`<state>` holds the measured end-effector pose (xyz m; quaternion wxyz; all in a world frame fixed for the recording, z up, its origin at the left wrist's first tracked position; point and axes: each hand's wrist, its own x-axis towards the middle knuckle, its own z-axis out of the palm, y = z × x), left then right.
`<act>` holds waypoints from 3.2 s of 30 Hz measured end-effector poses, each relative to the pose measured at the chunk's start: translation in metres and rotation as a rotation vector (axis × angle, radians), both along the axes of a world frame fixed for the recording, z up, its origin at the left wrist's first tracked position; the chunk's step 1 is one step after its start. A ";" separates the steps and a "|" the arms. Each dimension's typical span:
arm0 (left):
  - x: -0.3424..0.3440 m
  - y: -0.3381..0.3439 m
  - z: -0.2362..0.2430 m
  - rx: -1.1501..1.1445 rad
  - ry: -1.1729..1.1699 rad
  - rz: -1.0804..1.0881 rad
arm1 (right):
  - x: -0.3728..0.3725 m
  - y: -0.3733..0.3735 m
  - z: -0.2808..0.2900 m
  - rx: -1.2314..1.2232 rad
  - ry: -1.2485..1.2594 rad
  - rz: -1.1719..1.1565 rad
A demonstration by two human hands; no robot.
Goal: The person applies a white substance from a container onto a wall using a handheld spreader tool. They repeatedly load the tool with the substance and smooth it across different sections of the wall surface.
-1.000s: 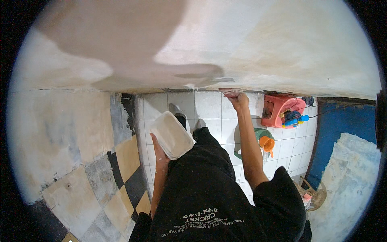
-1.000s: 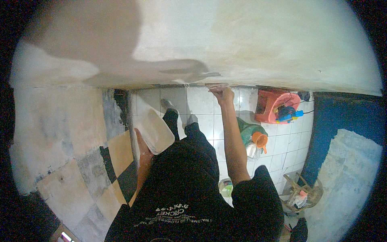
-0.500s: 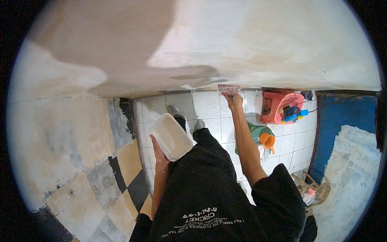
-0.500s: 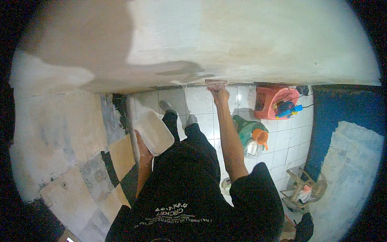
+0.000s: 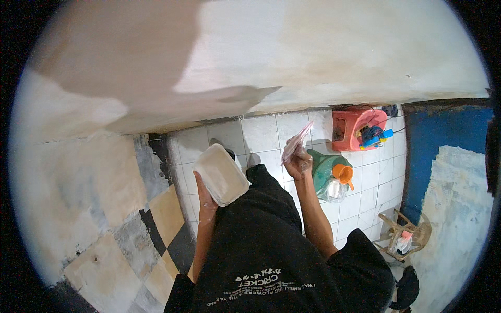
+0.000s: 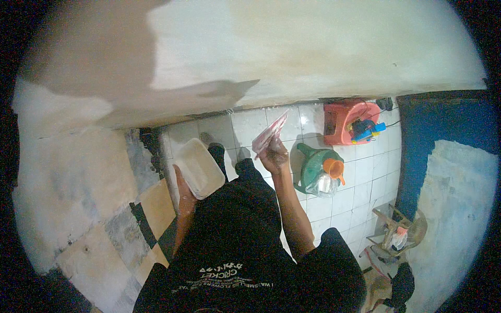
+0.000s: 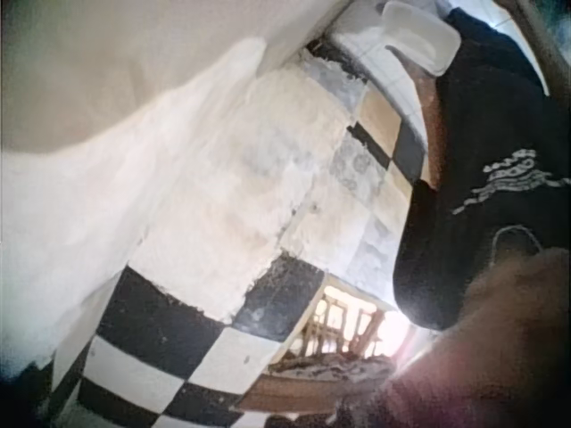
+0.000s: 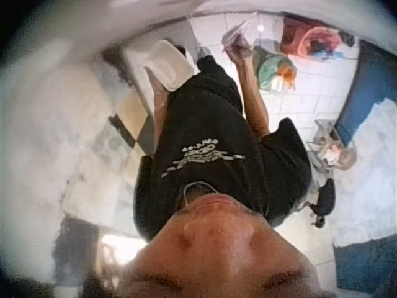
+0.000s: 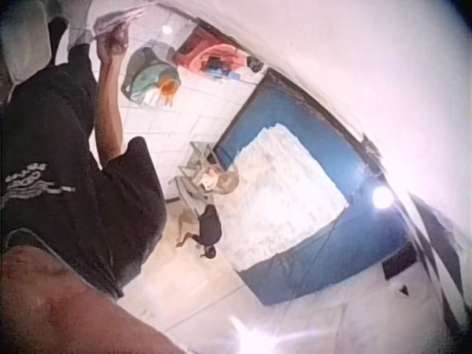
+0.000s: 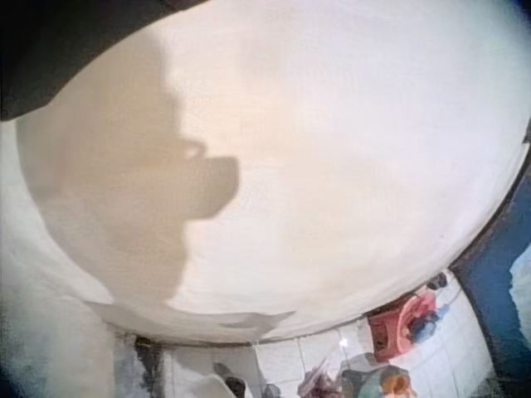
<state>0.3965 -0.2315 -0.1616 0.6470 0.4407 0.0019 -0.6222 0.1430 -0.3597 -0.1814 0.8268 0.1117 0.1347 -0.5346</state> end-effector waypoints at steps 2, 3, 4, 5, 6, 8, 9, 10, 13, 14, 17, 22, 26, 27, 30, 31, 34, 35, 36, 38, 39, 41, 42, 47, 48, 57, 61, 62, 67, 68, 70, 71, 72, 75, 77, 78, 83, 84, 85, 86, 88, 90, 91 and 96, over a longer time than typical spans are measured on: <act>-0.001 0.002 0.005 -0.012 0.034 -0.020 | 0.003 -0.004 0.000 -0.241 0.012 0.066; 0.000 0.007 0.007 0.015 -0.004 -0.005 | 0.010 -0.008 -0.004 -0.214 0.082 0.061; -0.002 0.006 0.004 0.036 -0.032 -0.012 | 0.010 -0.012 -0.017 -0.192 0.163 0.034; -0.004 0.005 0.001 0.059 -0.061 -0.016 | 0.012 -0.019 -0.030 -0.168 0.244 0.011; -0.005 0.002 0.000 0.058 -0.031 -0.026 | 0.003 -0.034 -0.073 -0.174 0.240 0.007; -0.004 0.005 -0.004 0.075 0.028 -0.018 | 0.005 -0.059 -0.115 -0.262 0.442 0.035; -0.008 0.004 0.008 0.035 0.000 -0.036 | 0.011 -0.068 -0.125 -0.214 0.419 -0.015; -0.007 0.009 0.008 0.070 -0.034 -0.026 | 0.020 -0.077 -0.131 -0.166 0.392 -0.058; -0.003 0.027 0.012 0.173 -0.133 -0.003 | 0.043 -0.100 -0.159 -0.149 0.350 -0.159; -0.003 0.031 0.017 0.205 -0.165 0.002 | 0.050 -0.109 -0.169 -0.165 0.342 -0.189; 0.001 0.028 0.006 0.181 -0.170 -0.013 | 0.026 -0.169 -0.240 -0.445 1.037 -0.256; 0.017 0.047 -0.019 0.021 -0.075 0.010 | 0.056 -0.144 -0.270 0.226 0.781 -0.388; 0.021 0.054 -0.010 0.058 -0.114 0.068 | 0.059 -0.069 -0.254 0.302 0.808 -0.184; 0.015 0.044 -0.001 0.241 -0.194 0.078 | 0.049 -0.069 -0.250 0.319 0.806 -0.221; 0.020 0.034 -0.003 0.172 -0.191 0.022 | 0.034 -0.084 -0.240 0.297 0.802 -0.243; 0.019 0.029 -0.003 0.190 -0.191 0.019 | 0.028 -0.097 -0.237 0.318 0.896 -0.201; 0.019 0.025 0.007 0.230 -0.205 0.045 | 0.056 -0.135 -0.183 0.435 0.806 -0.289; 0.020 0.022 0.004 0.223 -0.201 0.033 | 0.058 -0.142 -0.151 0.409 0.837 -0.239; 0.020 0.020 0.004 0.216 -0.201 0.024 | 0.060 -0.150 -0.112 0.383 0.863 -0.186; 0.024 0.020 -0.001 0.217 -0.215 0.001 | 0.053 -0.146 -0.099 0.233 0.910 -0.126; 0.024 0.017 -0.002 0.213 -0.218 -0.024 | 0.036 -0.130 -0.118 0.111 0.935 -0.134; 0.022 0.017 -0.003 0.172 -0.225 -0.004 | 0.025 -0.092 -0.126 -0.060 0.858 -0.115; 0.022 0.020 -0.003 0.154 -0.231 0.014 | 0.025 -0.070 -0.121 -0.110 0.755 -0.095; 0.028 0.036 -0.006 0.254 -0.184 0.039 | 0.033 -0.063 -0.159 -0.232 0.706 -0.227; 0.029 0.030 -0.016 0.266 -0.163 0.015 | 0.024 -0.072 -0.181 -0.237 0.737 -0.304; 0.029 0.029 -0.004 0.242 -0.275 -0.049 | 0.071 -0.154 -0.156 0.081 0.741 -0.362; 0.016 0.000 0.008 0.251 -0.234 -0.165 | 0.034 -0.130 -0.261 0.177 0.878 -0.367; 0.024 0.013 -0.002 0.255 -0.225 -0.148 | 0.050 -0.110 -0.262 0.258 0.823 -0.322; 0.026 0.023 -0.001 0.252 -0.252 -0.132 | 0.057 -0.059 -0.214 0.301 0.888 -0.199; 0.025 0.020 -0.002 0.258 -0.231 -0.127 | 0.052 -0.066 -0.207 0.297 0.871 -0.222; 0.023 0.016 -0.002 0.269 -0.200 -0.135 | 0.045 -0.101 -0.189 0.284 0.834 -0.273; 0.024 0.017 -0.005 0.276 -0.191 -0.137 | 0.045 -0.119 -0.176 0.212 0.852 -0.246; 0.025 0.018 -0.008 0.282 -0.181 -0.140 | 0.045 -0.137 -0.158 0.140 0.870 -0.218; 0.025 0.022 -0.014 0.243 -0.193 -0.146 | 0.047 -0.152 -0.077 0.019 0.893 -0.191; 0.028 0.029 -0.017 0.238 -0.198 -0.116 | 0.052 -0.130 -0.018 -0.013 0.969 -0.174; 0.028 0.032 -0.014 0.237 -0.205 -0.108 | 0.053 -0.110 -0.006 0.001 0.921 -0.162; 0.030 0.036 -0.020 0.241 -0.172 -0.091 | 0.050 -0.058 -0.055 0.127 0.581 -0.147; 0.032 0.040 -0.020 0.253 -0.177 -0.080 | 0.052 -0.056 -0.077 0.093 0.491 -0.153; 0.030 0.036 -0.015 0.267 -0.210 -0.087 | 0.053 -0.057 -0.099 0.061 0.402 -0.168; 0.027 0.025 -0.014 0.290 -0.224 -0.115 | 0.050 -0.059 -0.125 0.043 0.337 -0.200; 0.026 0.027 -0.009 0.305 -0.258 -0.105 | 0.059 -0.069 -0.133 -0.026 0.374 -0.207; 0.032 0.039 -0.009 0.312 -0.259 -0.083 | 0.067 -0.078 -0.138 -0.034 0.380 -0.210; 0.033 0.040 -0.010 0.311 -0.251 -0.077 | 0.065 -0.083 -0.148 -0.111 0.414 -0.194; 0.037 0.030 -0.002 0.322 -0.216 -0.118 | 0.081 -0.103 -0.188 -0.090 0.434 -0.295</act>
